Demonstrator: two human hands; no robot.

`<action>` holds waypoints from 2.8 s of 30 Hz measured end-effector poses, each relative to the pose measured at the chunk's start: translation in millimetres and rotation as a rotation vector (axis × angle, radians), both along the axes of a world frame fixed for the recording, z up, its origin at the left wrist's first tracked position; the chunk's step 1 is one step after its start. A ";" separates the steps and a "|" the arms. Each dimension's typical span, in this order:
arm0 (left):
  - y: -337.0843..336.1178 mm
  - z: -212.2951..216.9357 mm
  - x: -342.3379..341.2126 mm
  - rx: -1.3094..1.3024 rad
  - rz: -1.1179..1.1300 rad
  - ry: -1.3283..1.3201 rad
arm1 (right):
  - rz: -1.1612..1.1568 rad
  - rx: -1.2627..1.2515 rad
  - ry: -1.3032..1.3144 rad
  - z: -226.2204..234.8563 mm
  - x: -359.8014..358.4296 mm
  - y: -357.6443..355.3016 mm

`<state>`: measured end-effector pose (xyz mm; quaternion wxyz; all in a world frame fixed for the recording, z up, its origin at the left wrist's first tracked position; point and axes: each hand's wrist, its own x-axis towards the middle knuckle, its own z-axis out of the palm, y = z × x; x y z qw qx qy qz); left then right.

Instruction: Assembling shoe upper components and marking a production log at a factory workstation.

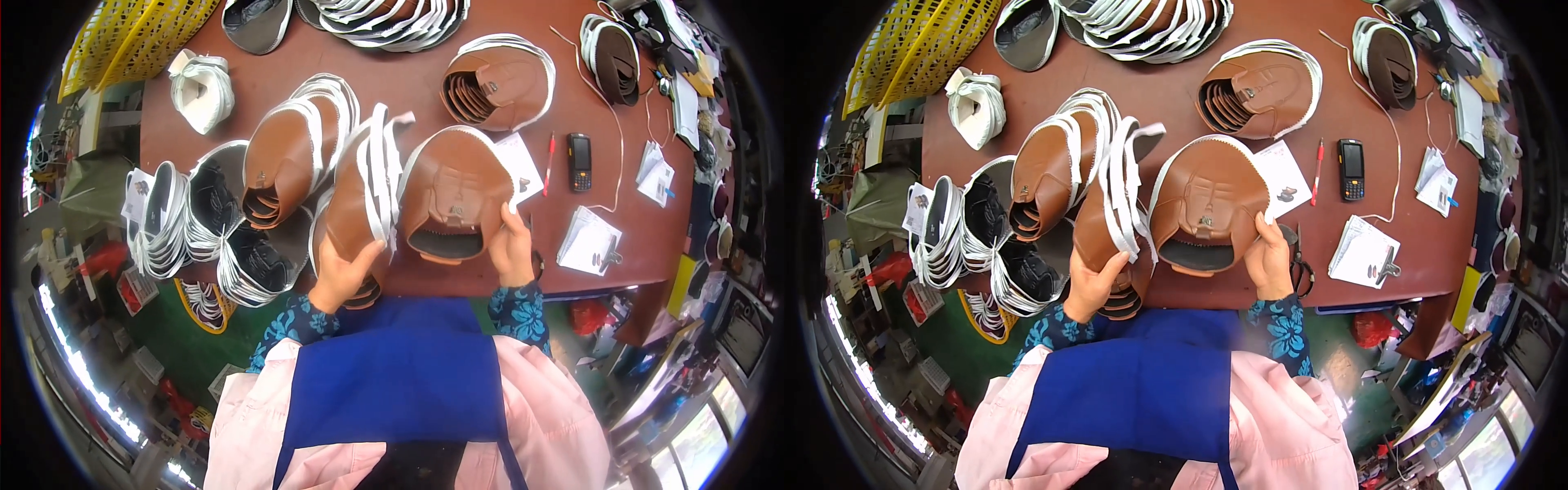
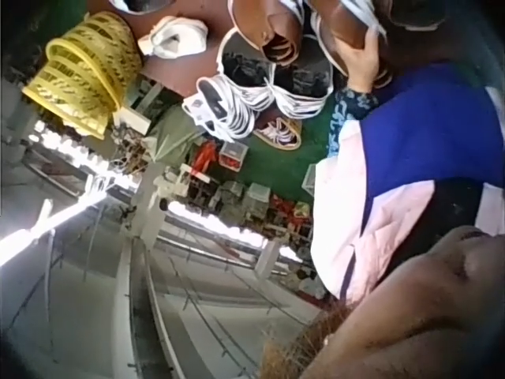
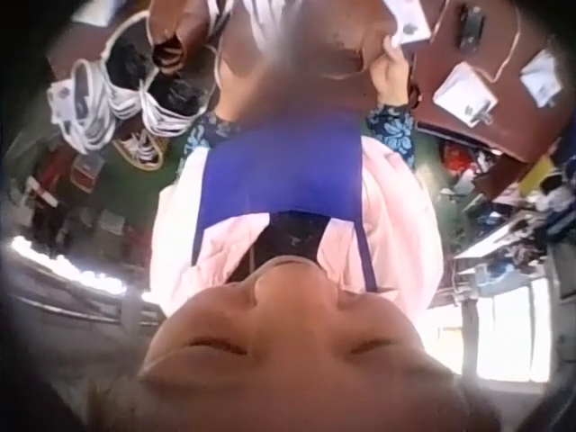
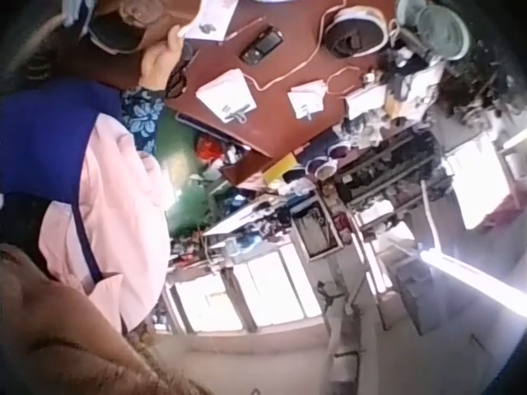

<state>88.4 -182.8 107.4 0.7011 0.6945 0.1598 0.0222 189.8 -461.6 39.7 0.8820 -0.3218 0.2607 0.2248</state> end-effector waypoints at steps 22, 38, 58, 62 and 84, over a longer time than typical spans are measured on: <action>-25.9 -61.4 -131.1 1.288 -0.363 0.206 | 0.230 0.116 -0.168 44.3 12.5 -48.5; -123.4 77.9 -41.4 -0.421 0.268 0.368 | 0.495 0.009 -0.545 98.3 -31.2 -49.8; -123.2 66.2 -39.5 0.411 0.293 0.117 | 0.874 -0.475 -0.671 139.9 -63.7 -54.7; -120.2 63.5 -47.2 0.000 0.394 0.219 | 0.738 -0.320 -0.306 135.5 -68.4 -51.3; -109.8 23.0 -160.7 1.180 -0.070 0.033 | 1.082 0.372 -0.086 52.6 -67.5 53.2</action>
